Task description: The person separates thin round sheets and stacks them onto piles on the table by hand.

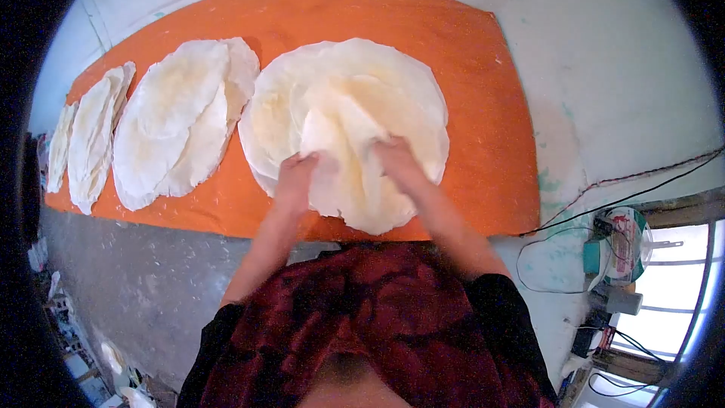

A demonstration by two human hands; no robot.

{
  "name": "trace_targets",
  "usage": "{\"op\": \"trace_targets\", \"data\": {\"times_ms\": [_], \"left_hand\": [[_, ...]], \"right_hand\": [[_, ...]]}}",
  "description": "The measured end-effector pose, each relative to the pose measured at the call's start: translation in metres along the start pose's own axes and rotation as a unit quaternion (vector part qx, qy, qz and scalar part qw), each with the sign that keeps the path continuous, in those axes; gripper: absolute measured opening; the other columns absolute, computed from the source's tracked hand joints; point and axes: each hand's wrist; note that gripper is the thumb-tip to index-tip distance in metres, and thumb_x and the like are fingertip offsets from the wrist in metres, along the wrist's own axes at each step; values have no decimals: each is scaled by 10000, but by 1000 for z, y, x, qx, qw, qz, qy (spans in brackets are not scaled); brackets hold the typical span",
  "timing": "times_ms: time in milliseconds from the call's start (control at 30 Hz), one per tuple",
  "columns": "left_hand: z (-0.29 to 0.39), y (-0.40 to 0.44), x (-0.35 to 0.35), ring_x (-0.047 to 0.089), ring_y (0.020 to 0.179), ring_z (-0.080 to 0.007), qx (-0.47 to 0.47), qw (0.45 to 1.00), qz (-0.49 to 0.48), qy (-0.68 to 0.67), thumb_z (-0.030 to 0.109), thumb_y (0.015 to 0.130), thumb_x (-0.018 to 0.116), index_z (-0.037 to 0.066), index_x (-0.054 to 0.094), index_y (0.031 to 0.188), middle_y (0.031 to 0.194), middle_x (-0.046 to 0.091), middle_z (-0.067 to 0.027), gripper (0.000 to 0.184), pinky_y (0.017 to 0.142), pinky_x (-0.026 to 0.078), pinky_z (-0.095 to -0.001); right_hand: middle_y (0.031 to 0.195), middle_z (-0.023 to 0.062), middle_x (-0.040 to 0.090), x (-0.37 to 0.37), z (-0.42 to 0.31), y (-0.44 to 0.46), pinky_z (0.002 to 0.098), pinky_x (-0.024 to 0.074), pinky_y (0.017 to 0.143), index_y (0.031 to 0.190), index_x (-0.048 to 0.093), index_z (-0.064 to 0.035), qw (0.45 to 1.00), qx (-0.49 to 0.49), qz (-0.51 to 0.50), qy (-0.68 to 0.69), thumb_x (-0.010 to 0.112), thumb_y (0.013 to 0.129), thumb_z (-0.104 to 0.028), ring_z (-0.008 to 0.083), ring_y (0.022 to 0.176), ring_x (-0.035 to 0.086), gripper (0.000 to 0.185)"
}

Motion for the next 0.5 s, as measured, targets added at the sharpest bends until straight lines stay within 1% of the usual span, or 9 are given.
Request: {"op": "trace_targets", "data": {"times_ms": [33,100,167,200,233,300,333,400,500], "left_hand": [[8,5,-15,579,706,-193,-17,1000,18,-9,75,794,492,-40,544,940,832,589,-101,193,630,486,-312],[18,21,-50,591,722,-228,-39,998,37,-31,65,783,502,-47,535,920,842,589,-122,180,626,501,-341],[11,41,-86,590,723,-241,-38,997,57,-34,57,773,509,-52,532,895,827,584,-128,165,614,502,-344],[7,48,-101,588,721,-243,-29,997,75,-22,52,773,503,-57,527,898,830,579,-130,167,612,500,-343],[3,56,-113,586,718,-245,-18,996,92,-11,46,772,497,-61,523,900,833,575,-132,169,611,498,-342],[-15,72,-138,583,712,-245,-31,995,91,-22,47,769,492,-61,519,902,830,569,-130,173,606,493,-344],[-19,75,-143,581,709,-245,-37,995,89,-26,47,768,490,-61,517,904,829,565,-128,176,604,490,-345],[-16,71,-139,579,719,-240,-29,995,96,-11,54,767,490,-60,513,911,830,564,-128,184,603,485,-344],[-10,62,-120,582,736,-245,-14,995,101,-8,81,785,477,-76,508,935,850,565,-138,219,629,488,-348]], "right_hand": [[755,36,589,-26,16,18,249,433,542,892,600,-39,999,-13,38,-6,495,791,-250,109,655,540,256],[783,55,601,-86,-13,9,272,451,561,873,609,-24,991,-100,-67,49,498,790,-258,129,671,562,273],[837,65,598,-149,-38,9,275,457,604,907,594,-5,998,-35,29,-47,521,786,-279,147,745,575,308],[848,67,590,-176,-42,17,274,442,619,956,576,-2,995,-64,66,36,536,779,-272,149,752,558,326],[833,55,580,-163,-85,-4,272,430,616,955,572,-4,980,-59,187,-41,537,779,-261,141,737,541,313],[796,29,556,-170,-135,-20,266,409,614,938,568,-10,935,-115,298,-156,526,786,-245,126,710,504,283],[773,15,543,-191,-145,-9,264,400,615,921,567,-13,920,-179,290,-194,514,793,-240,120,700,485,266],[739,1,522,-188,-186,-12,265,403,613,899,556,-4,885,-227,289,-287,474,818,-243,108,676,474,265],[733,97,571,-135,-227,-26,328,428,686,940,559,-31,851,-318,278,-313,429,817,-228,194,678,515,266]]}}
Point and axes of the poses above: each hand's wrist, its own y-axis towards the middle knuckle, its own x-axis out of the palm, z = x × y
